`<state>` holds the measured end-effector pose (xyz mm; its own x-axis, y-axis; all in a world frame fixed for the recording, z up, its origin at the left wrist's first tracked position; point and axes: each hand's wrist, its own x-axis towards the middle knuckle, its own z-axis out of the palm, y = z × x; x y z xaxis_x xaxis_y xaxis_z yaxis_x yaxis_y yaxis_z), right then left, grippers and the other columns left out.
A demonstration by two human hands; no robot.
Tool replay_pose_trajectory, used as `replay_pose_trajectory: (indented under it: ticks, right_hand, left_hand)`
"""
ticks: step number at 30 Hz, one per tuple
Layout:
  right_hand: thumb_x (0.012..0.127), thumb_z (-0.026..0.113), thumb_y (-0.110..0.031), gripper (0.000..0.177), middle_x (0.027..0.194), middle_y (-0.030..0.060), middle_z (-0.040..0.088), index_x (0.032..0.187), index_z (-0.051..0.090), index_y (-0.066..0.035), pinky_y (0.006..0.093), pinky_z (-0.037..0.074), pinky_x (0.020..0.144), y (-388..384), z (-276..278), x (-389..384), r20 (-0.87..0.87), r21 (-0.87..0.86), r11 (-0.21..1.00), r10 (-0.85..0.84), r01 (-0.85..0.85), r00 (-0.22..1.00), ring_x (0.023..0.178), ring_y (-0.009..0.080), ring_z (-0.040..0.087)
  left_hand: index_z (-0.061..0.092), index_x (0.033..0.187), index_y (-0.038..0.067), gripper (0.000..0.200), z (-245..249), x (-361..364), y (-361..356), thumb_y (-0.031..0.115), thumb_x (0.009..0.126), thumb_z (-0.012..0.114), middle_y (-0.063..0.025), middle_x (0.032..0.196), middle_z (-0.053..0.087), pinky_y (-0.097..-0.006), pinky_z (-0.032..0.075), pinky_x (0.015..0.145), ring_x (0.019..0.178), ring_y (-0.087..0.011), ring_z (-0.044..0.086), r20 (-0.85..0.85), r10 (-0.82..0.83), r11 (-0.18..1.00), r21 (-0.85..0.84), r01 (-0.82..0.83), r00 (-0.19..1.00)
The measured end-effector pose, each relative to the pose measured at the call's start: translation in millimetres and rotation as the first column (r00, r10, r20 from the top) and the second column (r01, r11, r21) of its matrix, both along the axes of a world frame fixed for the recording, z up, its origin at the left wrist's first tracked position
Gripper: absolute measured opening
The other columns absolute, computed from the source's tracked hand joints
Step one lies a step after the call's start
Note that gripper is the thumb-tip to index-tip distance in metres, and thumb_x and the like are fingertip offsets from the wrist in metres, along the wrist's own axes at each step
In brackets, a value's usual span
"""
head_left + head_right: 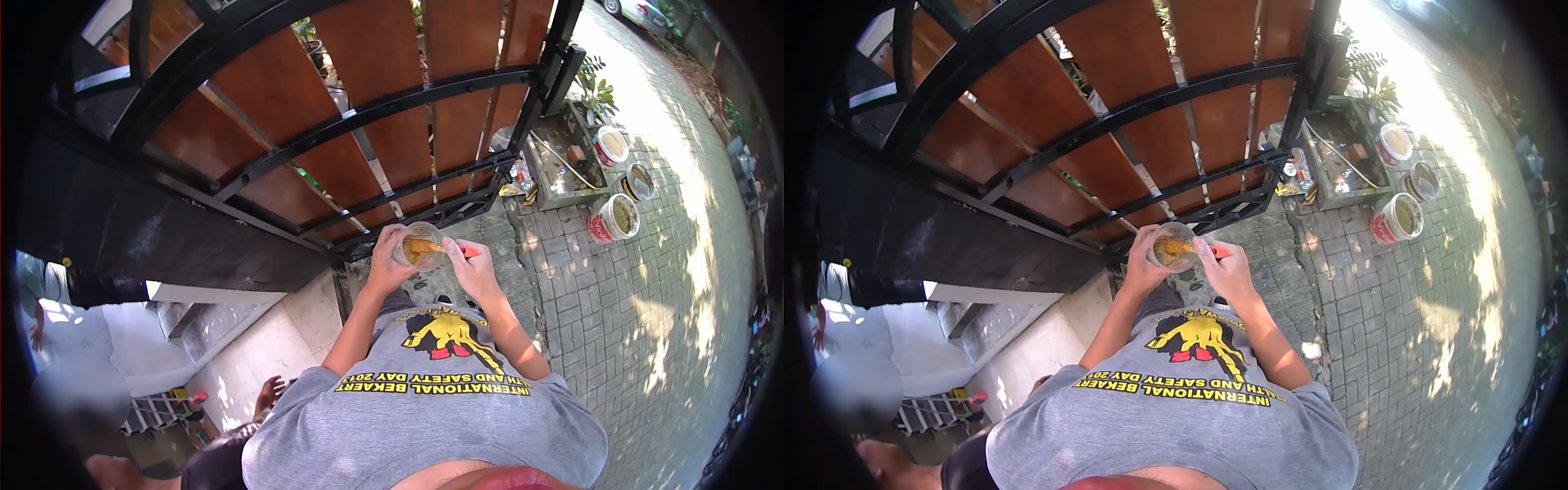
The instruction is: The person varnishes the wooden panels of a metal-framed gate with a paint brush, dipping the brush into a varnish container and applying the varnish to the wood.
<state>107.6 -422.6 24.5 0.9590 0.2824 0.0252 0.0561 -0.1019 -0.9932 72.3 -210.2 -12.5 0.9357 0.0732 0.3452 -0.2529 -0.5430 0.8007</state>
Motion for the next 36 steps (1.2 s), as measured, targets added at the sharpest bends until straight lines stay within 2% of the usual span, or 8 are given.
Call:
replay_pose_trajectory:
  ticks: [7,14,18,21,25,31,34,36]
  right_hand:
    - [0.097,0.075,-0.019,0.025,0.078,-0.0055,0.055,0.109,0.058,-0.006,0.021,0.037,0.058,-10,-1,4,-0.027,0.059,0.923,0.382,-0.38,0.924,0.066,0.0014,0.045]
    - [0.106,0.056,-0.044,0.039,0.083,-0.0006,0.063,0.115,0.064,-0.007,0.0291,0.05,0.057,-98,-185,-3,-0.509,-0.261,0.917,0.134,-0.301,0.85,0.069,0.0113,0.059]
    - [0.104,0.056,-0.047,0.045,0.095,0.0053,0.072,0.116,0.072,-0.007,0.0342,0.055,0.071,-169,-293,-87,-0.896,-0.312,0.804,-0.071,-0.506,0.439,0.08,0.0163,0.067]
    - [0.104,0.055,-0.05,0.05,0.098,0.0076,0.073,0.118,0.07,-0.005,0.0386,0.056,0.071,-190,-325,-171,-0.981,0.163,0.97,0.138,0.183,0.139,0.081,0.0191,0.069]
    - [0.104,0.055,-0.05,0.051,0.103,0.01,0.074,0.121,0.068,-0.004,0.0386,0.057,0.074,-222,-316,-225,-0.996,0.087,0.951,0.074,0.295,0.056,0.085,0.0208,0.07]
    - [0.104,0.055,-0.051,0.054,0.109,0.0136,0.075,0.126,0.065,-0.003,0.0387,0.058,0.079,-214,-349,-198,-0.98,-0.016,0.974,-0.061,0.225,0.191,0.093,0.0233,0.073]
    - [0.102,0.061,-0.048,0.059,0.117,0.0164,0.073,0.137,0.058,0.0,0.0382,0.057,0.09,-186,-303,-145,-0.671,-0.617,0.771,-0.412,-0.156,0.617,0.103,0.0257,0.071]
    - [0.1,0.068,-0.041,0.066,0.115,0.0156,0.071,0.146,0.048,0.002,0.0382,0.055,0.088,-185,-353,-126,-0.235,-0.626,0.769,-0.349,0.133,0.907,0.1,0.024,0.068]
  left_hand:
    - [0.068,0.124,0.002,0.07,5,-7,14,0.024,0.064,0.096,-0.0119,0.123,0.063,-0.038,0.05,0.101,0.114,-0.0274,0.063,-0.026,-0.002,0.997,-0.076,0.0,1.0]
    - [0.058,0.133,0.004,0.08,-8,-8,8,0.014,0.065,0.098,-0.0069,0.125,0.066,-0.0346,0.049,0.104,0.116,-0.0196,0.064,-0.073,0.009,0.972,-0.234,-0.026,0.997]
    - [0.058,0.133,0.004,0.08,-11,-15,2,0.015,0.065,0.098,-0.0063,0.124,0.067,-0.0345,0.048,0.106,0.115,-0.0191,0.064,-0.127,-0.023,0.98,-0.2,-0.003,0.992]
    - [0.058,0.133,0.004,0.08,-20,-18,2,0.015,0.064,0.098,-0.0067,0.124,0.067,-0.0348,0.048,0.107,0.115,-0.0193,0.065,-0.122,-0.012,0.979,-0.204,-0.013,0.992]
    - [0.067,0.122,0.004,0.066,-10,-16,-7,0.02,0.065,0.096,-0.0089,0.118,0.064,-0.036,0.05,0.099,0.11,-0.0253,0.064,-0.12,0.0,0.962,-0.271,-0.032,0.993]
    - [0.068,0.121,0.004,0.066,-7,-6,-12,0.018,0.064,0.097,-0.0088,0.12,0.064,-0.0357,0.051,0.1,0.111,-0.0245,0.065,-0.079,-0.058,0.942,-0.333,0.028,0.995]
    - [0.069,0.122,0.004,0.066,-2,-8,-13,0.019,0.064,0.097,-0.0088,0.121,0.064,-0.0362,0.05,0.102,0.113,-0.0244,0.065,-0.074,-0.048,0.952,-0.304,0.023,0.996]
    - [0.064,0.125,0.005,0.07,-2,-10,-11,0.016,0.065,0.097,-0.0072,0.12,0.064,-0.0346,0.05,0.101,0.112,-0.0226,0.064,-0.073,-0.048,0.972,-0.235,0.03,0.996]
